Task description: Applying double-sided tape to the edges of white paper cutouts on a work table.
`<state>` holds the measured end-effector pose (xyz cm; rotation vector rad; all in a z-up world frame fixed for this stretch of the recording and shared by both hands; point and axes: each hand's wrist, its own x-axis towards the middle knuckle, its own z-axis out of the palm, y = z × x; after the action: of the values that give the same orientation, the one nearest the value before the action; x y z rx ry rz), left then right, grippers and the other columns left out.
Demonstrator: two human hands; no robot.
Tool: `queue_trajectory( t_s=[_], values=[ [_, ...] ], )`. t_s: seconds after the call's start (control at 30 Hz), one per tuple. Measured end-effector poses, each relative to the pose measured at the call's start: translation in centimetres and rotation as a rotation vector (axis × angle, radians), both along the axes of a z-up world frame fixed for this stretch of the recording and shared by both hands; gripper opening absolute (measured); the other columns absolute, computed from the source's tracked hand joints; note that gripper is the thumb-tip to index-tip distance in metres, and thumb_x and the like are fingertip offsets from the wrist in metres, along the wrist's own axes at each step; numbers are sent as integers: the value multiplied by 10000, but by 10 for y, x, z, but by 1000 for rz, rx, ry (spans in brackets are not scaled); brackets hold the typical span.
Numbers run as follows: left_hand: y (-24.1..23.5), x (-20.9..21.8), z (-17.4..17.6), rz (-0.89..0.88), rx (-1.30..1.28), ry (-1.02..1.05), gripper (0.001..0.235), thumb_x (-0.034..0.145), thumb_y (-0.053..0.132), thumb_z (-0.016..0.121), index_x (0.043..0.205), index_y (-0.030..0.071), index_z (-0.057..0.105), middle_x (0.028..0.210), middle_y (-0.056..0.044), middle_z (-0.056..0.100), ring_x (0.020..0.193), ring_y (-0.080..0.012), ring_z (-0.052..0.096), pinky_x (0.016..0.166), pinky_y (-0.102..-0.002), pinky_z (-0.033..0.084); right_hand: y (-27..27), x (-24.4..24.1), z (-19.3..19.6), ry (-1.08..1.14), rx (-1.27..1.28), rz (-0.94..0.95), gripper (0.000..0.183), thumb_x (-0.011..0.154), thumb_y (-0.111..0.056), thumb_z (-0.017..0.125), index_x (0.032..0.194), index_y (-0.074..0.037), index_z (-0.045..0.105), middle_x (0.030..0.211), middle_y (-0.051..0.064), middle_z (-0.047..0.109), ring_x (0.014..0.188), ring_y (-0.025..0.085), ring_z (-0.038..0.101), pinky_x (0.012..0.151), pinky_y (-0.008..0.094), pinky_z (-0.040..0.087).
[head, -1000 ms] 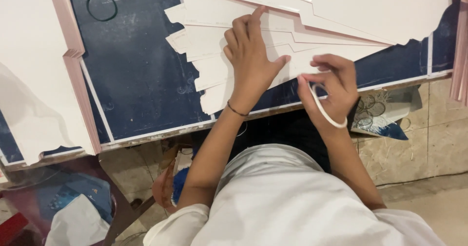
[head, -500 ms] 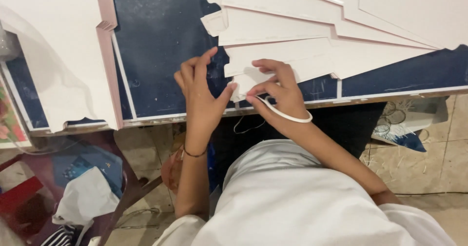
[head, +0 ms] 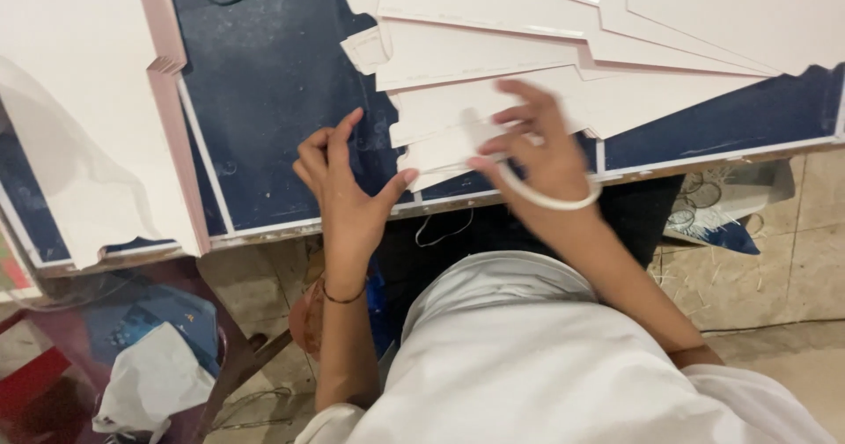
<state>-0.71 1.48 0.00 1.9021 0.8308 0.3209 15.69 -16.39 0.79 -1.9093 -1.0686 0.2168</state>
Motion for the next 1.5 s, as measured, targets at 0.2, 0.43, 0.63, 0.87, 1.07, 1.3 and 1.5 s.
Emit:
queue_trajectory(
  t_s=[0.2,0.43,0.63,0.87,1.07,1.3,1.5],
  values=[
    [-3,0,-2,-46,230,191,886,956,746,627,1606,164,474,1352,-124,354,1276,-358,347,1152,-609,373,-70,66,28,79,-202,-236,155,1068,-61,900,1004,-4,771,1510,167,518,1190,330,673,1020,454,583],
    [-28,61,7,-57,510,279,951,827,439,1032,1575,196,498,1434,-200,389,1268,-397,408,1040,-586,432,-66,62,23,129,-213,-298,168,1036,-56,883,944,-14,748,1491,103,471,1165,285,613,986,445,583],
    [-79,118,-2,-338,423,99,1048,757,617,979,1574,138,530,1422,-179,504,1298,-370,505,1104,-503,461,-66,61,29,-58,-167,-206,158,1025,70,850,952,79,710,1477,216,481,1167,339,619,932,405,615],
    [-56,143,-5,-331,762,-68,577,896,-86,709,1408,176,651,1266,-62,637,1103,-269,582,850,-395,425,-55,72,34,-192,31,-187,143,1157,17,772,1082,133,737,1392,250,518,1091,366,691,964,463,650],
    [-42,140,-22,-461,374,-26,719,930,419,858,1544,232,535,1450,-65,473,1315,-313,477,1028,-481,437,-56,74,0,-86,2,-208,108,1116,9,769,1037,82,772,1320,233,575,1031,312,693,955,423,631],
    [-64,157,-32,-241,331,52,744,814,333,961,1444,283,569,1387,-39,467,1280,-307,468,967,-460,429,-59,73,-6,-294,-69,-259,151,1105,19,856,1230,80,797,1379,226,589,906,326,712,852,441,637],
    [-77,170,-34,-155,366,100,855,751,429,1024,1446,314,540,1338,-40,434,1236,-308,445,995,-456,388,-60,67,1,-238,-8,-201,83,1082,111,809,1026,104,749,1339,238,552,976,347,694,885,446,620]
  ],
)
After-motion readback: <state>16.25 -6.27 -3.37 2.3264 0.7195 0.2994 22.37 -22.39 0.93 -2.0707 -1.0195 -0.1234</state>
